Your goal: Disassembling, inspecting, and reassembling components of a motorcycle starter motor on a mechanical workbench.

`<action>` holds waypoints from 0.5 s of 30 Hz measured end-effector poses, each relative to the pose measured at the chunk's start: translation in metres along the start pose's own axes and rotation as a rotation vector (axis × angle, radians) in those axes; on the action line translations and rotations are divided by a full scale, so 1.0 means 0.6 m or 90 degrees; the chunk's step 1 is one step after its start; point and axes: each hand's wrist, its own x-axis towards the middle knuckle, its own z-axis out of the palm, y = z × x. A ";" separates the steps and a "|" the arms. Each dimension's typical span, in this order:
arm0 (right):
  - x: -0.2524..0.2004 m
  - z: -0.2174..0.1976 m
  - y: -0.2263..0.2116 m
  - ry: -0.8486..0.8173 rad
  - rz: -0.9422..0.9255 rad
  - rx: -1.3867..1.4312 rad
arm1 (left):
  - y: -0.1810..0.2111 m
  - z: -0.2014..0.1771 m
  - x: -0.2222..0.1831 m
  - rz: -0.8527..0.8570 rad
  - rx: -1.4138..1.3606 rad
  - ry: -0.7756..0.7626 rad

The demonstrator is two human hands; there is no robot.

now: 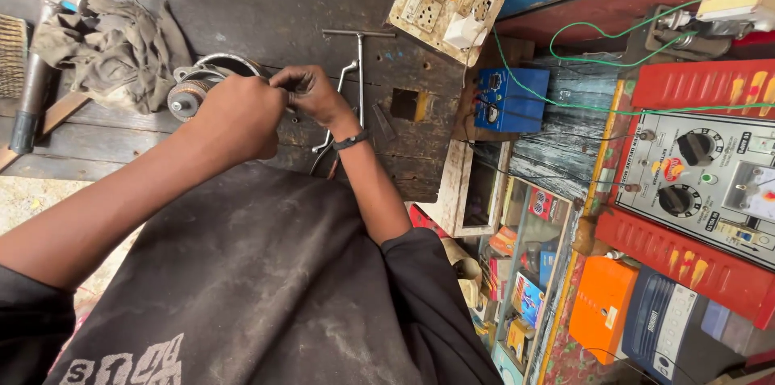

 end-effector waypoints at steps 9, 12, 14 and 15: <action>-0.006 -0.003 0.059 0.084 0.072 0.095 | -0.003 0.006 -0.002 0.006 -0.029 0.034; -0.002 0.018 -0.013 0.032 0.052 0.009 | -0.002 0.002 -0.002 0.021 -0.011 0.024; -0.002 0.016 0.005 0.041 -0.004 -0.038 | 0.000 0.000 -0.001 0.014 -0.012 0.017; -0.003 0.016 0.015 0.044 -0.056 -0.082 | 0.001 0.000 -0.002 0.001 -0.015 0.008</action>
